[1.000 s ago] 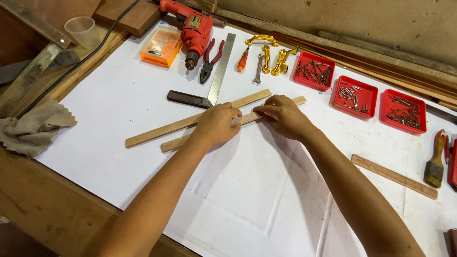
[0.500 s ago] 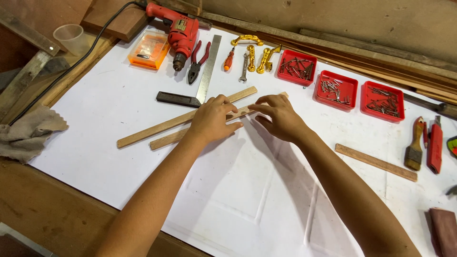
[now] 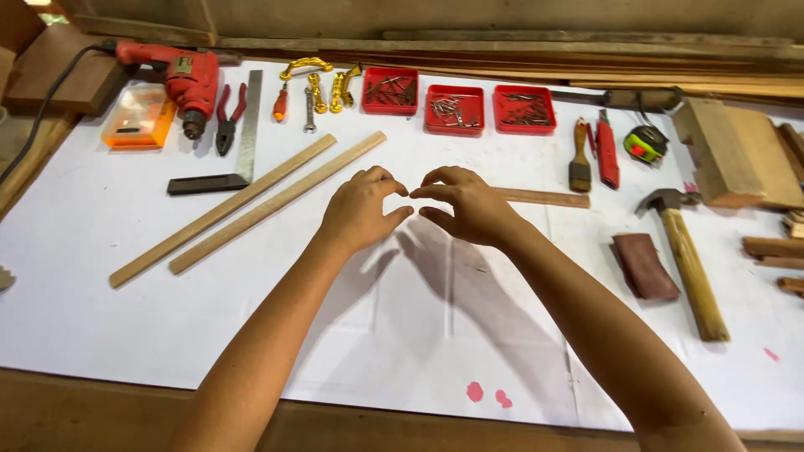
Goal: Sand the surface and edges of small wooden planks using a sanding block.
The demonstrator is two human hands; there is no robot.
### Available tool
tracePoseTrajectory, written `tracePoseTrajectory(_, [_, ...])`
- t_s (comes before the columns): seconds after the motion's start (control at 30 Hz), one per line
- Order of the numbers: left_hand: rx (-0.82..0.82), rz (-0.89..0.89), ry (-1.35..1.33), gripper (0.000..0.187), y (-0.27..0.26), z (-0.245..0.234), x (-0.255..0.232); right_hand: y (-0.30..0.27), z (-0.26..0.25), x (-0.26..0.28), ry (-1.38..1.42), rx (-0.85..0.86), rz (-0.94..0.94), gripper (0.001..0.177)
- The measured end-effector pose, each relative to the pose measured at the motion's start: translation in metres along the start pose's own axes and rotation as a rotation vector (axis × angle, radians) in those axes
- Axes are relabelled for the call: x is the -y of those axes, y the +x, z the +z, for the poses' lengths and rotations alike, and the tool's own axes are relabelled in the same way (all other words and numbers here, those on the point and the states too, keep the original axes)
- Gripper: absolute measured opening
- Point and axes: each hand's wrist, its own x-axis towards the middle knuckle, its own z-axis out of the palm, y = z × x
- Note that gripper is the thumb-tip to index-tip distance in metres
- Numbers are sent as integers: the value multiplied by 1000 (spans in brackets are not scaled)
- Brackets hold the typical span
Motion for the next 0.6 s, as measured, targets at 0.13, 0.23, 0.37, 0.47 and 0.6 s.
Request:
tracePoseTrajectory(0.13, [44,81,-10,27,10,23,-42,-48,-22,-19,-7,-53,4,29])
tracePoseTrajectory(0.23, [66,136,-25,25,22,43,-72,-79,-40,-32,33,-64,96,31])
tracePoseTrajectory(0.37, [105,185,-47,24,38,73,-99,-110,-58,-47,-25,-58,198,31])
tracePoseTrajectory(0.47, [133,220,-49,23,53,93,-116,-127,-66,-70,-66,-102,214,30])
tracePoseTrajectory(0.6, [128,256,-45,22,74,116,-124,-140,-67,-102,-103,-139,225,31])
